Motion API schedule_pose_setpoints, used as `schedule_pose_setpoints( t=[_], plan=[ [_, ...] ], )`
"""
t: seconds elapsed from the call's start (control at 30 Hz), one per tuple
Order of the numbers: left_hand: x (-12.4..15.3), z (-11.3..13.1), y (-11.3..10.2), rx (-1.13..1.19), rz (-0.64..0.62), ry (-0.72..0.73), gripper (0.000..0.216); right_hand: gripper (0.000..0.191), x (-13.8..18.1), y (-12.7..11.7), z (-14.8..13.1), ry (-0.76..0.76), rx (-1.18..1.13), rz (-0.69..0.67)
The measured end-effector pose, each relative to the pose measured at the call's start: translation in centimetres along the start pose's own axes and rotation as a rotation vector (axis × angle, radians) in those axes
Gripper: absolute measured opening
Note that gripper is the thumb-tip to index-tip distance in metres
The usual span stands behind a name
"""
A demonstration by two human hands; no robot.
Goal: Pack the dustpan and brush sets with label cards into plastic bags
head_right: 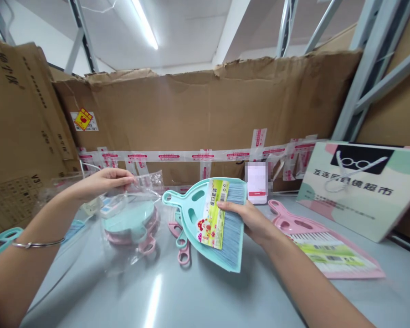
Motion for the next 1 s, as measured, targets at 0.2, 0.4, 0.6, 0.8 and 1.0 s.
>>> schedule_pose_setpoints(
  t=[0.2, 0.4, 0.6, 0.8, 1.0],
  plan=[
    [-0.2, -4.5, -2.9, 0.398, 0.448, -0.177, 0.018, 0.040, 0.1, -0.6, -0.8, -0.030, -0.141, 0.059],
    [1.5, -8.8, -0.7, 0.436, 0.579, -0.241, 0.017, 0.031, 0.2, 0.5, 0.2, 0.002, -0.095, 0.022],
    [3.0, -5.9, 1.3, 0.022, 0.614, 0.059, 0.063, 0.037, -0.1, 0.8, 1.5, 0.034, -0.037, 0.041],
    [1.9, -1.5, 7.2, -0.615, 0.206, 0.368, 0.041, 0.045, -0.3, 1.1, 2.0, 0.042, -0.002, 0.045],
    [1.1, -1.6, 9.9, -0.786, 0.128, 0.378, 0.016, 0.035, -0.4, 0.9, 2.2, 0.059, -0.006, 0.050]
  ],
)
Point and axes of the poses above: each hand's wrist, its own x-axis away from the middle knuckle, its own y-axis out of the palm, z = x × y, the point moved 9 cm from there along -x, towards the middle knuckle, and after that the axes turned 9 degrees about z, right-handed, at the moved point
